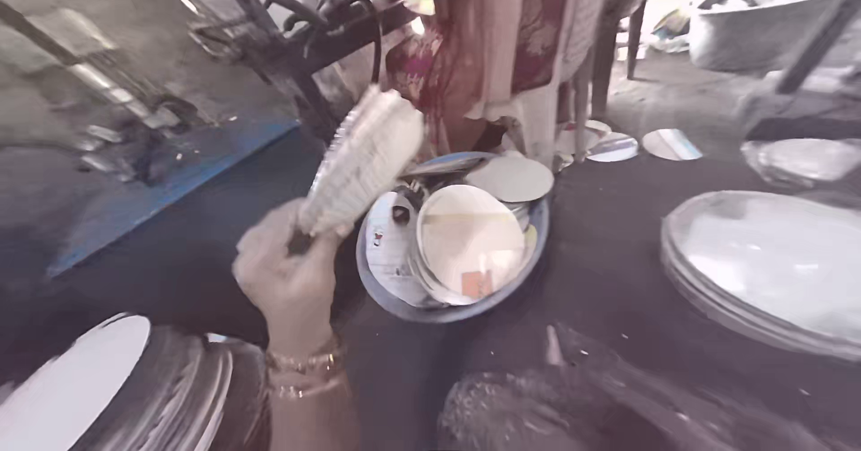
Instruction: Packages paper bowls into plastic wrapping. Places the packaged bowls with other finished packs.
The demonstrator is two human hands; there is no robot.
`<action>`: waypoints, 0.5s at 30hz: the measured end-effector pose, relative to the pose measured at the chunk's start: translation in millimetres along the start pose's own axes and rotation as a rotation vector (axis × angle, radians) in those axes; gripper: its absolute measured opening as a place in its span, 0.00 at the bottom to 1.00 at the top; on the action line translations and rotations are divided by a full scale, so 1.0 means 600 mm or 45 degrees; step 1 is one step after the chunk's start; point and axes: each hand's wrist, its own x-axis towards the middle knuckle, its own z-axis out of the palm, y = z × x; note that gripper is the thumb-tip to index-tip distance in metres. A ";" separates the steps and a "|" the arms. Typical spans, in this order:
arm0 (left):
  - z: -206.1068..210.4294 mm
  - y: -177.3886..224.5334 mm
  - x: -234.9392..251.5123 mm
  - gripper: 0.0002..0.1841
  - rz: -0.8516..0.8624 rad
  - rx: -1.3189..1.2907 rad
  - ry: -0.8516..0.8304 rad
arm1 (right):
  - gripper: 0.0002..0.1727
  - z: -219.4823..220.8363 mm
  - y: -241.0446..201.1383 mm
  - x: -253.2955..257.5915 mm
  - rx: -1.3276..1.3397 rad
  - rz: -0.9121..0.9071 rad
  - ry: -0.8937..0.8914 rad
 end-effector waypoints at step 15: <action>0.087 0.407 -0.233 0.11 0.705 -0.402 -0.274 | 0.15 -0.160 -0.116 -0.167 1.417 -0.760 0.020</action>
